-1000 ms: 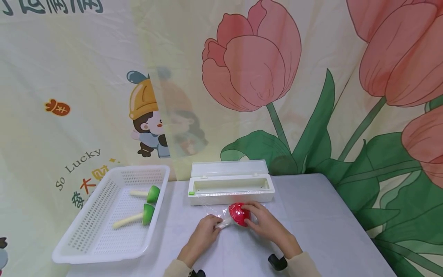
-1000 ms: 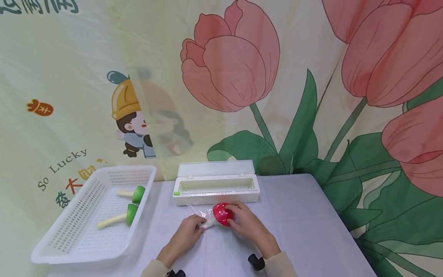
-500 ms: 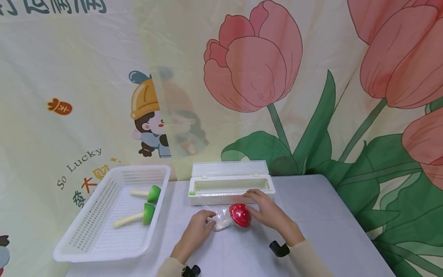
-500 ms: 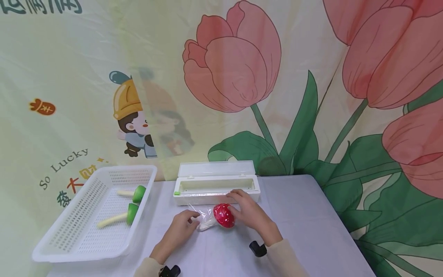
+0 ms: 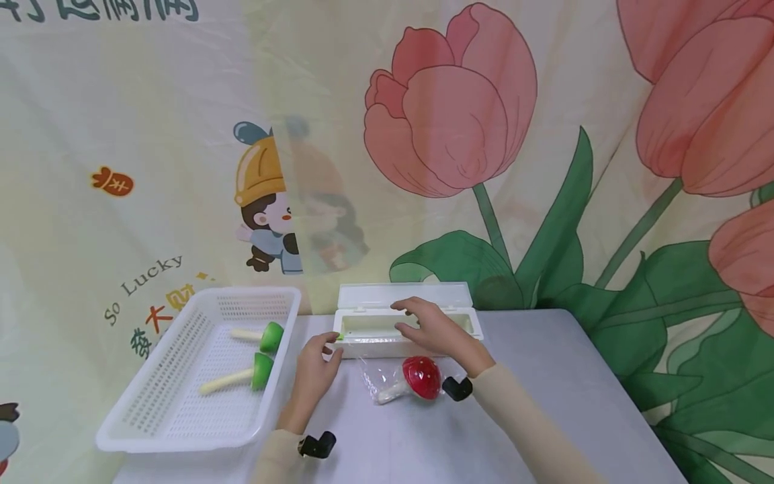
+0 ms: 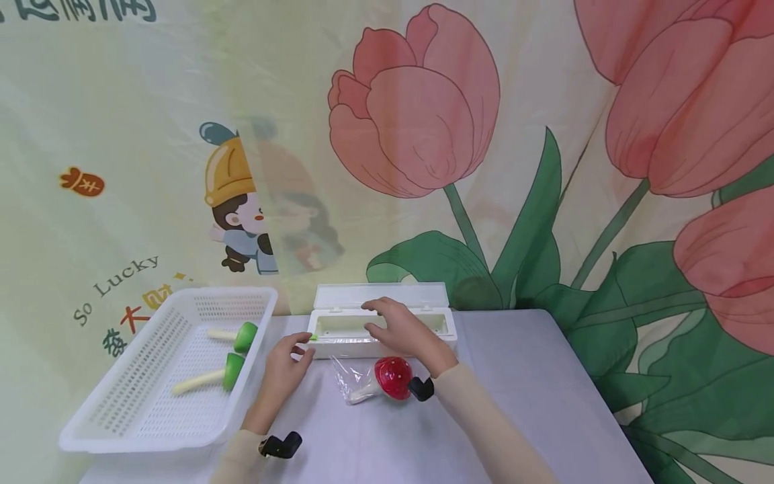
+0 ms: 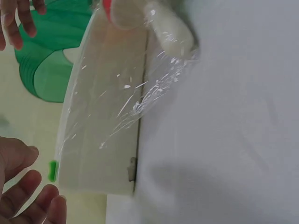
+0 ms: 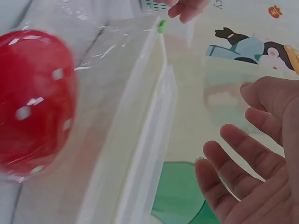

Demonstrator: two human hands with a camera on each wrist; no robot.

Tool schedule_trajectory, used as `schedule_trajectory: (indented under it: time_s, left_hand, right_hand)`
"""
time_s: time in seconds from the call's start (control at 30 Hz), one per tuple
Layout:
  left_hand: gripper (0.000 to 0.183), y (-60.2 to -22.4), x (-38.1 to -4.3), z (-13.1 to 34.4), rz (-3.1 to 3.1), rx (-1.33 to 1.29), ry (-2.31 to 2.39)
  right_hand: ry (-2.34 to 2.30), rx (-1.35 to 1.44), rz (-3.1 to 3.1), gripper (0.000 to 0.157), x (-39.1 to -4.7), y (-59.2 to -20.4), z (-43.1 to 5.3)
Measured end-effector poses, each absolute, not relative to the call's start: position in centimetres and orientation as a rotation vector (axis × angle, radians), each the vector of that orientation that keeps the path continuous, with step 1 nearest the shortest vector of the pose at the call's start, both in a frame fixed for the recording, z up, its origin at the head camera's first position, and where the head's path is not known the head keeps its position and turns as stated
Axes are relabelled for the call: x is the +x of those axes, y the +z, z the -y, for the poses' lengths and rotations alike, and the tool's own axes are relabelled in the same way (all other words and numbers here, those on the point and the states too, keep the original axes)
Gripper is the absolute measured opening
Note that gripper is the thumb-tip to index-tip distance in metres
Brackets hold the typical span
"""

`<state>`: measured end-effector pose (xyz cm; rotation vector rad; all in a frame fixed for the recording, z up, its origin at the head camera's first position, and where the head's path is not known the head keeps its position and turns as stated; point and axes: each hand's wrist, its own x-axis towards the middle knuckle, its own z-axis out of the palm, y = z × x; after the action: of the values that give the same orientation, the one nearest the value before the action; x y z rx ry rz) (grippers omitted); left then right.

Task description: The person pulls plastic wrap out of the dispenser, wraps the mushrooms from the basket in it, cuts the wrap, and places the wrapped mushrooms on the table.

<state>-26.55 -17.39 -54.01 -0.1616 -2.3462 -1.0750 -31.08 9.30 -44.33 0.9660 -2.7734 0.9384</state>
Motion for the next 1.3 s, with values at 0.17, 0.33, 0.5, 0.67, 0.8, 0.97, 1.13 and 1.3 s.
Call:
schedule_trajectory:
  time_s: [0.17, 0.33, 0.5, 0.67, 0.8, 0.97, 1.13, 1.3]
  left_hand:
    - [0.033, -53.8, -27.5, 18.1, 2.335, -0.088, -1.098]
    - [0.033, -53.8, -28.1, 18.4, 2.396, -0.023, -1.106]
    - [0.03, -54.4, -28.5, 18.8, 2.462, -0.019, -1.141]
    - [0.03, -54.8, -28.8, 18.6, 2.469, 0.021, -1.214]
    - [0.034, -54.7, -28.9, 18.4, 2.477, 0.041, -1.243]
    - [0.036, -54.6, -29.0, 18.0, 2.454, 0.071, -1.262]
    - [0.033, -55.0, -29.2, 17.8, 2.418, 0.093, -1.248]
    - [0.03, -55.4, -29.2, 17.8, 2.394, 0.125, -1.273]
  right_hand:
    - [0.973, 1.063, 2.75, 0.039, -32.8, -43.2, -6.4]
    - [0.944, 1.147, 2.752, 0.035, -33.7, -43.5, -3.2]
    - [0.925, 1.162, 2.802, 0.033, -34.0, -45.0, -0.3]
    - [0.896, 1.156, 2.825, 0.029, -34.5, -47.0, 1.4]
    - [0.861, 1.163, 2.813, 0.023, -34.9, -48.2, 2.1]
    - [0.845, 1.176, 2.795, 0.019, -35.2, -48.7, 2.6]
    - [0.835, 1.135, 2.843, 0.016, -35.2, -48.9, 3.0]
    - [0.86, 1.122, 2.866, 0.013, -34.9, -49.0, 3.4]
